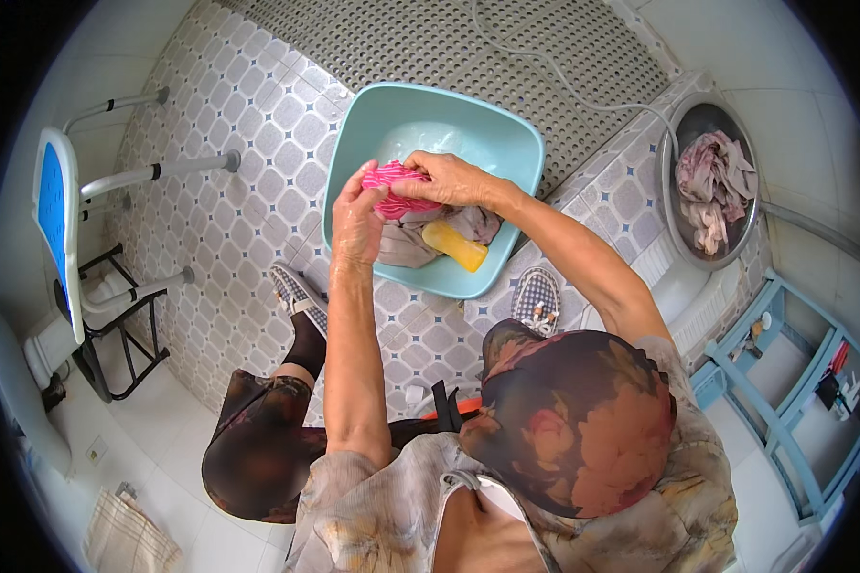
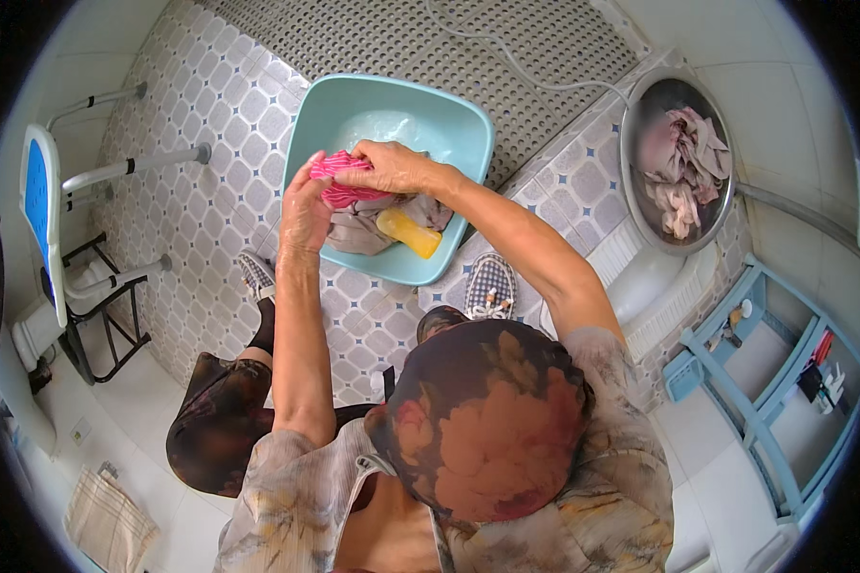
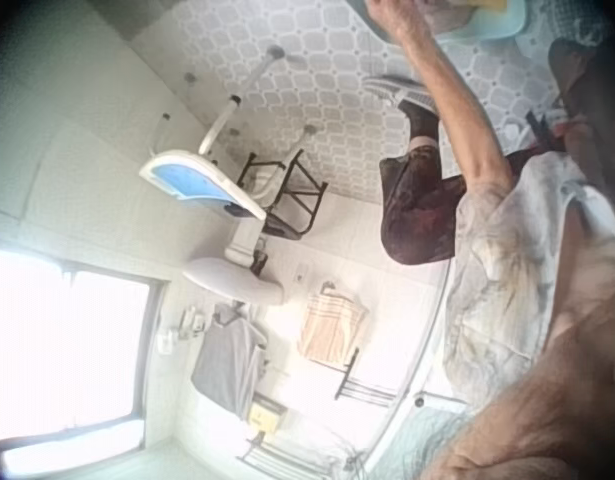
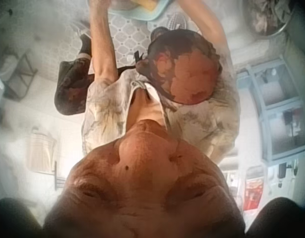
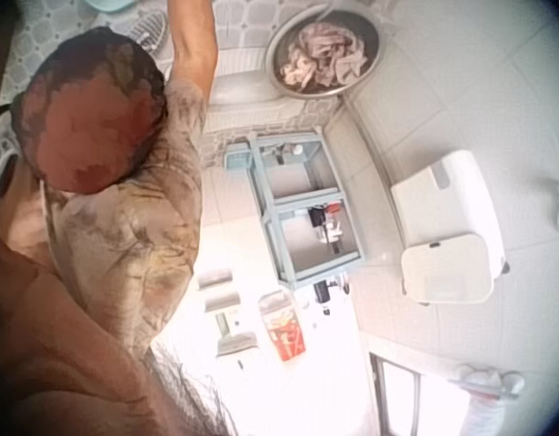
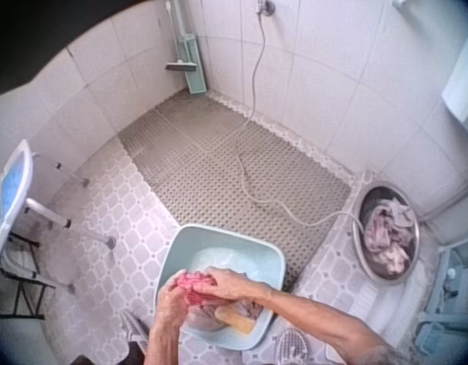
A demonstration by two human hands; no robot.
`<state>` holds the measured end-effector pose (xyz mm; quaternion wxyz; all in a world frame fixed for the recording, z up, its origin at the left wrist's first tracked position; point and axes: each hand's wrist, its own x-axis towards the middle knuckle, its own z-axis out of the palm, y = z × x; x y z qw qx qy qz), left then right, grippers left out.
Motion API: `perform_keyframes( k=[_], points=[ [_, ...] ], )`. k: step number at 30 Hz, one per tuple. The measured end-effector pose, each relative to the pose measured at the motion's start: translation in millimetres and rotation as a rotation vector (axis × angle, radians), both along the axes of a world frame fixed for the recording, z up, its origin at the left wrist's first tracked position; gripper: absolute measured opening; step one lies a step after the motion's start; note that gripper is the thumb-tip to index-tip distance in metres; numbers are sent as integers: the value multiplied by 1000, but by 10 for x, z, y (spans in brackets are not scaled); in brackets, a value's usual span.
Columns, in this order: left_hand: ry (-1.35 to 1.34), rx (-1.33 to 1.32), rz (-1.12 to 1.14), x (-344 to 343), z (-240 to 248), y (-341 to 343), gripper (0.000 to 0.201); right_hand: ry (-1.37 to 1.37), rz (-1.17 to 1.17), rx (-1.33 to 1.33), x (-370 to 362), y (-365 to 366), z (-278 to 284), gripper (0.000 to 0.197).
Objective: The person soaps and washes clothes in a basin with a bar of soap, then scrubs and washes another piece of clothing.
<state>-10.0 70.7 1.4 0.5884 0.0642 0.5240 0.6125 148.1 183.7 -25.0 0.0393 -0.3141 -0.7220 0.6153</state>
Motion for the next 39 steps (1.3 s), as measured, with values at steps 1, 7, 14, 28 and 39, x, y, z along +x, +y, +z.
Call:
perform_keyframes(
  k=[1, 7, 14, 28, 39],
  points=[
    [45, 45, -59, 34, 114, 31, 59, -1, -20, 63, 23, 52, 4, 57],
    [548, -272, -515, -157, 459, -77, 51, 265, -193, -267, -21, 349, 287, 31],
    [574, -437, -571, -231, -18, -273, 49, 72, -449, 759, 157, 455, -63, 34],
    [364, -74, 94, 35, -34, -455, 46, -552, 349, 648, 303, -976, -309, 43],
    [252, 118, 208, 226, 354, -492, 50, -174, 128, -403, 399, -277, -115, 34]
  ],
)
